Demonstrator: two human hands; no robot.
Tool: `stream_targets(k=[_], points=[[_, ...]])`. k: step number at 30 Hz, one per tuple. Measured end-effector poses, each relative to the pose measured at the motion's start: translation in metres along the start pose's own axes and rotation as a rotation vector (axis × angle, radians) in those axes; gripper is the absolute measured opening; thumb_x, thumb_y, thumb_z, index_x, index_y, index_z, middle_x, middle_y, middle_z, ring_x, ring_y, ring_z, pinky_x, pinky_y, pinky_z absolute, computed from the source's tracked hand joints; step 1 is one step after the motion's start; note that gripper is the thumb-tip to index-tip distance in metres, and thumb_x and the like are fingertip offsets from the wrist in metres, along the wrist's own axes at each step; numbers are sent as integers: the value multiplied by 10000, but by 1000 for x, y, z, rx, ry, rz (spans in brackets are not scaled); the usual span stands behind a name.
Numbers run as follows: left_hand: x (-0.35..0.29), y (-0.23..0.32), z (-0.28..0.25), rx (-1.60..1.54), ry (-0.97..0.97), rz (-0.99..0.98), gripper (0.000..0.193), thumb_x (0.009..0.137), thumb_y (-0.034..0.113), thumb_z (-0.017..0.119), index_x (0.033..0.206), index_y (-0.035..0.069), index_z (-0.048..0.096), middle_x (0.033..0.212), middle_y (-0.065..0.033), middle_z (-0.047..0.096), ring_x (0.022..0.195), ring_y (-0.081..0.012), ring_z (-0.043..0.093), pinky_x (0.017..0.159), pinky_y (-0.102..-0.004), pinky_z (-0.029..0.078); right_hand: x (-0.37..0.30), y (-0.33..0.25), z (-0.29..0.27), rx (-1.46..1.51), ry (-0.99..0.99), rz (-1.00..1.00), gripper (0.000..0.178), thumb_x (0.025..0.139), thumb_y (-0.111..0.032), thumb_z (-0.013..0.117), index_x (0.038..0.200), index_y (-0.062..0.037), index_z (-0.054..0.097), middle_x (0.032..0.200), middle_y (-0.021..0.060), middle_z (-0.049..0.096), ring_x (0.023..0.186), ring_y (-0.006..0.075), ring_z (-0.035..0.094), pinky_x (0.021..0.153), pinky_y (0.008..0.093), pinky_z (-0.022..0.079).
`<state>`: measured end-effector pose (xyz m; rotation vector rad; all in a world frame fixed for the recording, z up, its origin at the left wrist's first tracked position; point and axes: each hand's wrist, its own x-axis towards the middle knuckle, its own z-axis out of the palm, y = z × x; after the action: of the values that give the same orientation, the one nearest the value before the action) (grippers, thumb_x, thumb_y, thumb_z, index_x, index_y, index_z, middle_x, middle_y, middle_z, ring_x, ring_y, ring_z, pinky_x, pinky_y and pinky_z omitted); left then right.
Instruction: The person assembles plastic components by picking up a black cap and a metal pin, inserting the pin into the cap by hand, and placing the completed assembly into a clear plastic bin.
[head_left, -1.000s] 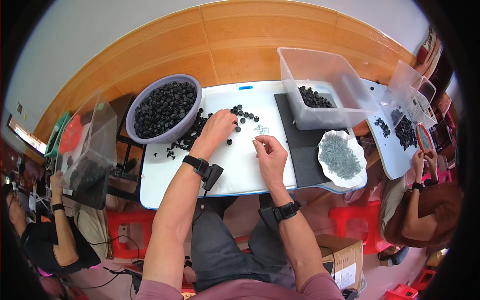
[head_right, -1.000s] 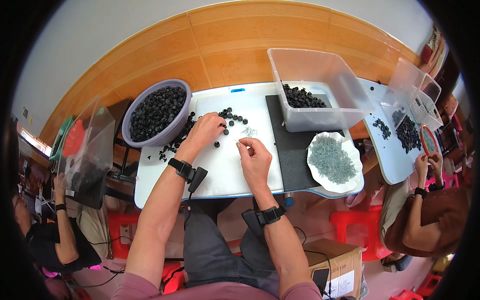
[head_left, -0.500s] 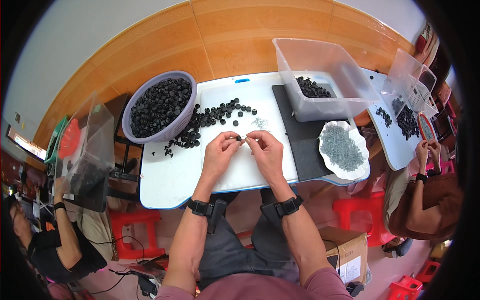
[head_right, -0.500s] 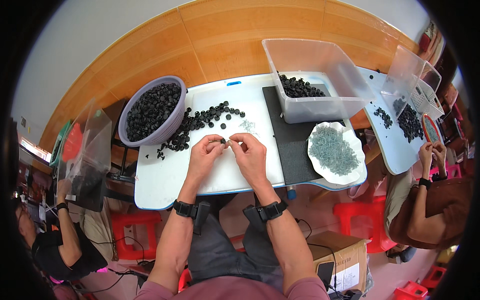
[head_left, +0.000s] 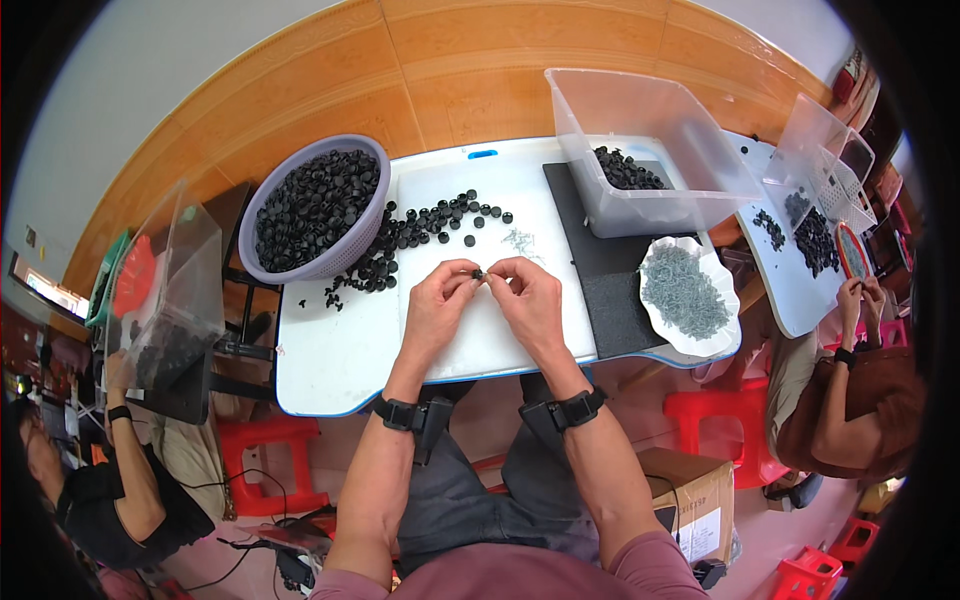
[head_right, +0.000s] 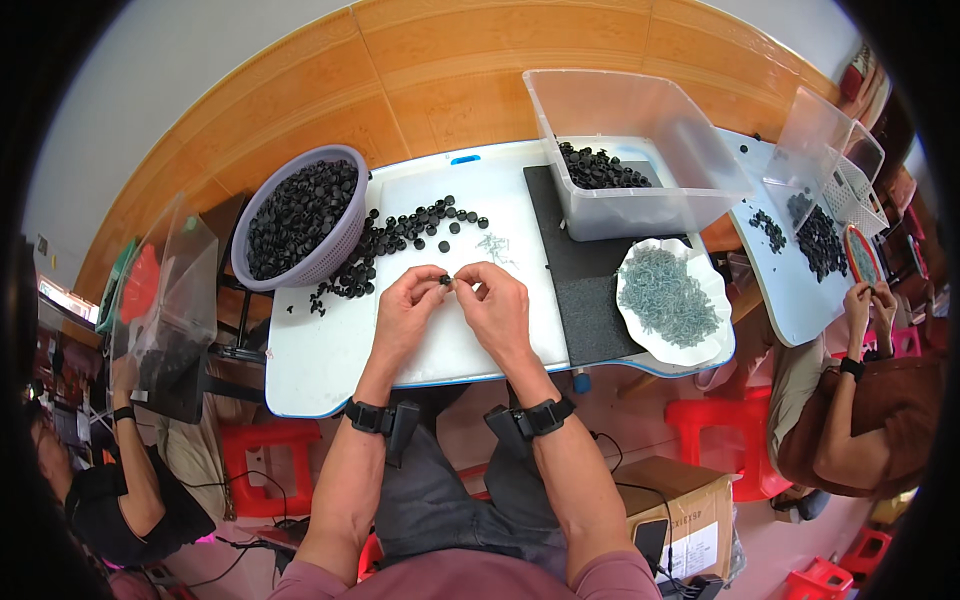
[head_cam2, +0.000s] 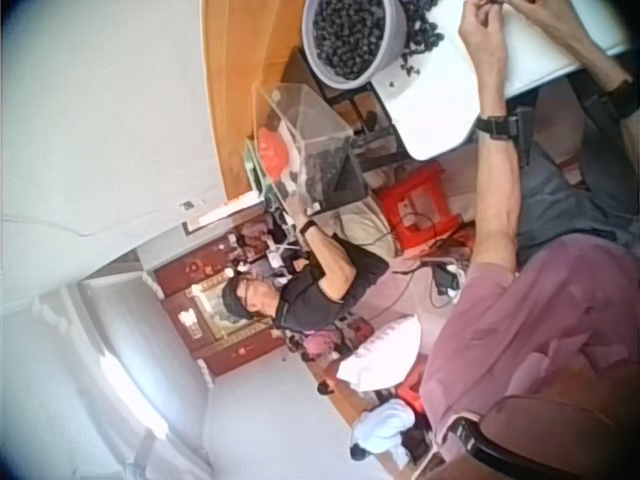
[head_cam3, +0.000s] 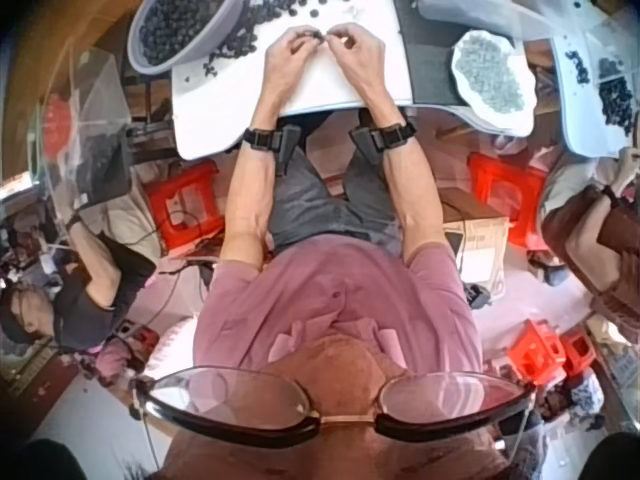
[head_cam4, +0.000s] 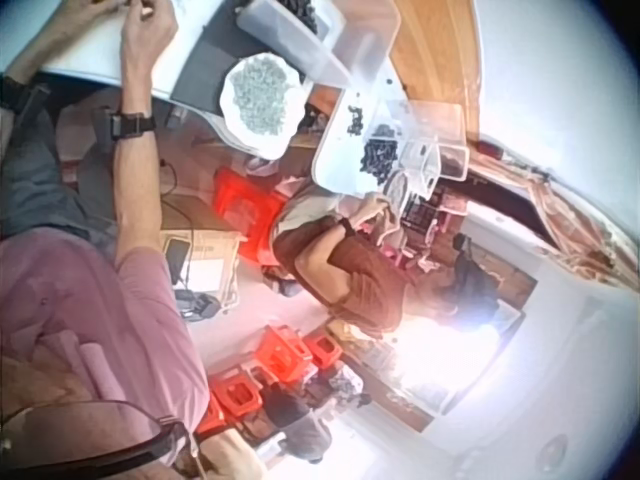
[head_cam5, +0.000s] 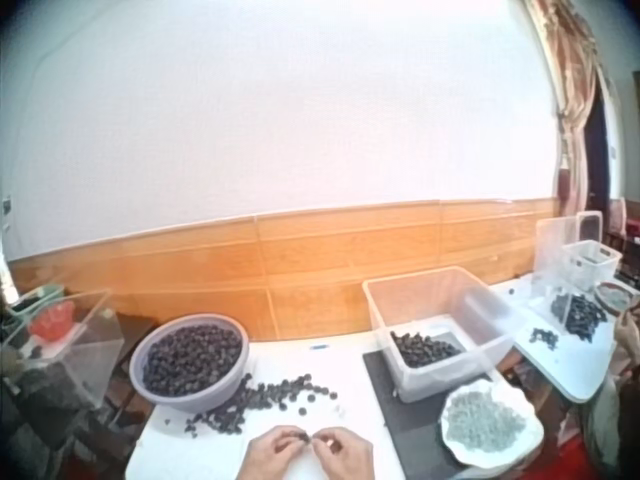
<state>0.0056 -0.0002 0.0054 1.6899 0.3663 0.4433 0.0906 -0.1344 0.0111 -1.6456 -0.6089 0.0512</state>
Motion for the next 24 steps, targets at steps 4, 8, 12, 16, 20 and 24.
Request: stream_targets(k=[4,8,12,16,20,24], points=[[-3,4,2,105,34,55,228,963,45,662,1187,3,649,988,-70,763,874,-68,656,769,-226,517,0,0,0,-20,-1,-6,87,839,-74,719,904,-17,733,824,80,737,583,139,613,572,290,498],[-6,8,4,195,60,107,223,947,48,672,1165,4,660,944,-79,767,819,-75,665,726,-238,527,-2,2,2,-46,10,-34,84,838,-75,715,902,-22,731,820,82,735,586,155,624,575,299,503],[-7,10,5,264,70,143,192,937,60,659,1119,-2,658,969,-152,769,906,-220,760,786,-313,576,-3,3,3,-115,15,-107,81,836,-72,713,902,-29,730,825,84,731,598,184,646,578,310,513],[-5,1,7,287,58,246,183,940,53,651,1114,-5,648,967,-174,761,920,-268,762,789,-337,586,-4,6,6,-182,12,-211,89,833,-66,725,916,-31,729,832,88,729,604,198,656,573,310,515],[-7,2,7,309,72,266,178,937,42,653,1106,-9,640,967,-190,755,922,-285,761,786,-345,591,-4,6,5,-160,11,-230,110,829,-62,742,934,-28,734,845,91,736,595,185,647,560,300,507],[-8,9,9,248,117,223,170,932,35,662,1095,-8,639,949,-160,758,921,-258,761,775,-342,588,-2,3,1,55,-29,-47,95,861,-57,748,941,-7,743,796,36,717,595,75,578,546,238,464]])
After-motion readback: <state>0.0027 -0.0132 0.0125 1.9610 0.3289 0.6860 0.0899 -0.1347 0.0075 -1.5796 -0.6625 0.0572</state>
